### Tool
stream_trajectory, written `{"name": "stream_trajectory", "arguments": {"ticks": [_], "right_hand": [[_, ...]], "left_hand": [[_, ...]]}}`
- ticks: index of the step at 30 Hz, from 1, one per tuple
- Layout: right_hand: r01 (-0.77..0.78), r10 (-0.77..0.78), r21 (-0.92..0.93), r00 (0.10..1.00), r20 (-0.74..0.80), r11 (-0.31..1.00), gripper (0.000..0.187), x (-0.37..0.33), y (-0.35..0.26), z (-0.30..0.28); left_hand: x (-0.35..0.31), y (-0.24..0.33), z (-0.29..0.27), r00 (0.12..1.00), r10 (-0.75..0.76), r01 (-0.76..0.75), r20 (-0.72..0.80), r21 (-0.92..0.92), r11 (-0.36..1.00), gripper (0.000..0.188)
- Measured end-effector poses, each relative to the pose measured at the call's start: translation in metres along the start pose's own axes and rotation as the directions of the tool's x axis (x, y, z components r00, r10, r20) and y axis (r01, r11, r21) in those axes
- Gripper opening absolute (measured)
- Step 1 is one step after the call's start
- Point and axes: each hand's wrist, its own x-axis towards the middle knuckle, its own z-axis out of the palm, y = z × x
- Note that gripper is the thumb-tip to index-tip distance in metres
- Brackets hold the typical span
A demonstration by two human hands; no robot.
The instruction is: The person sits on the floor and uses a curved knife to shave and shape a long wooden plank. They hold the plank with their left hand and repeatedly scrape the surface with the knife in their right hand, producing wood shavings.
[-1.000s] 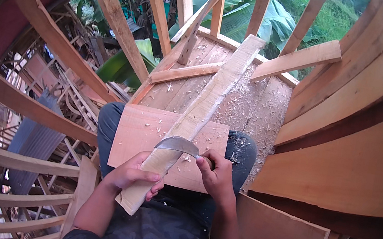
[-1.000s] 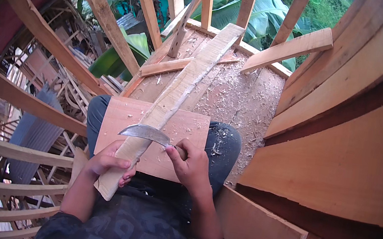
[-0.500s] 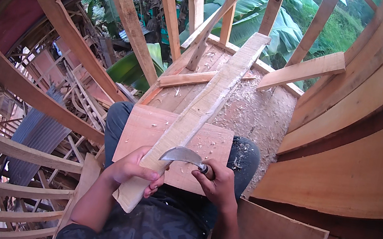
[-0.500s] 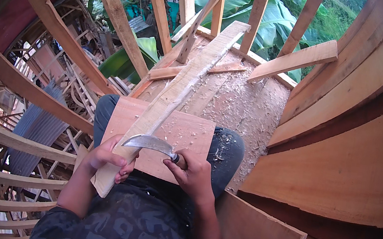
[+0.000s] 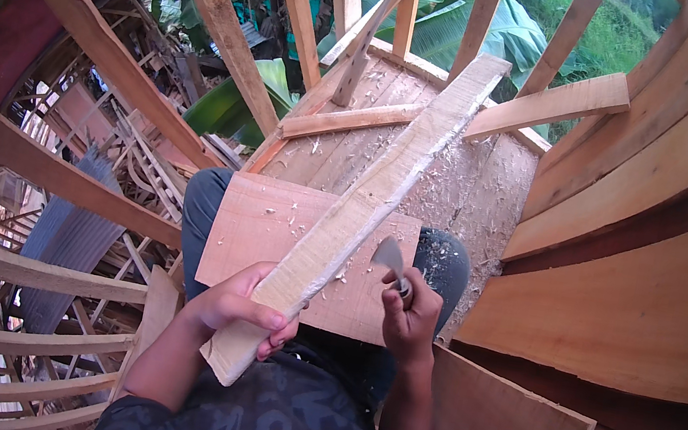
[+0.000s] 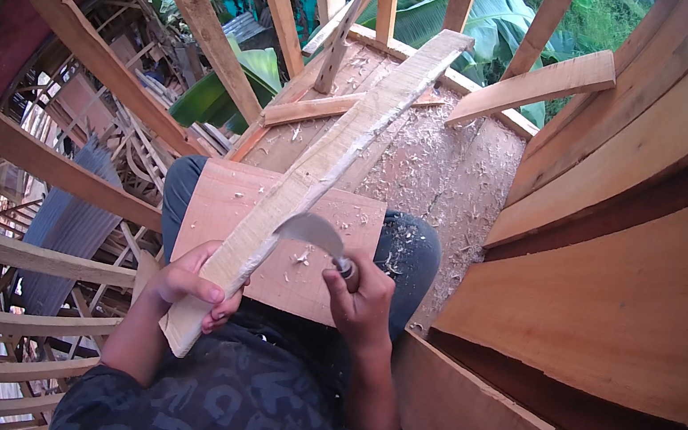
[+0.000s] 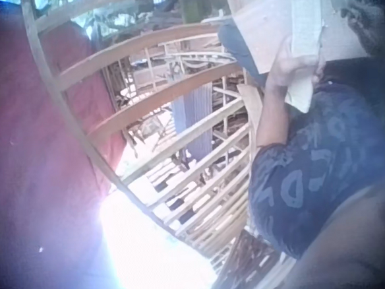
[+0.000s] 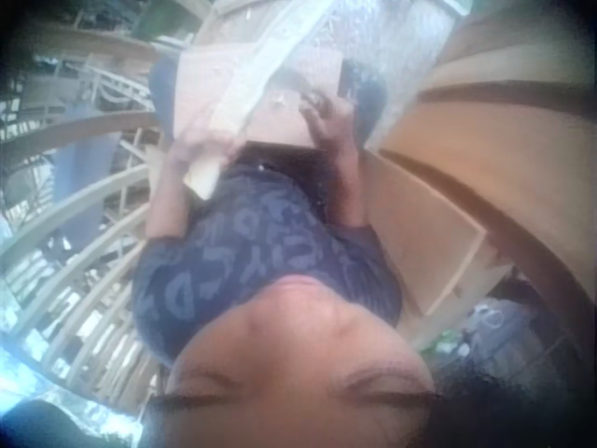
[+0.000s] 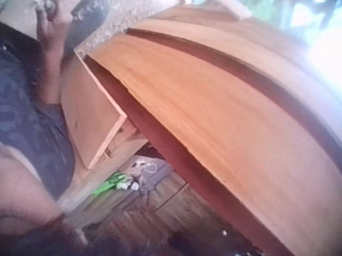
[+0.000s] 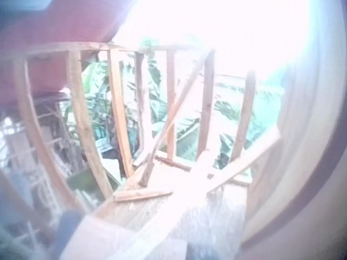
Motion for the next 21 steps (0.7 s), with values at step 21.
{"name": "stream_trajectory", "arguments": {"ticks": [21], "right_hand": [[-0.137,0.109,-0.270,0.987,-0.114,0.953,0.041,0.010,0.021,0.003]], "left_hand": [[0.004,0.000,0.007,0.998,0.027,-0.019,-0.060,0.143,0.990,0.051]]}}
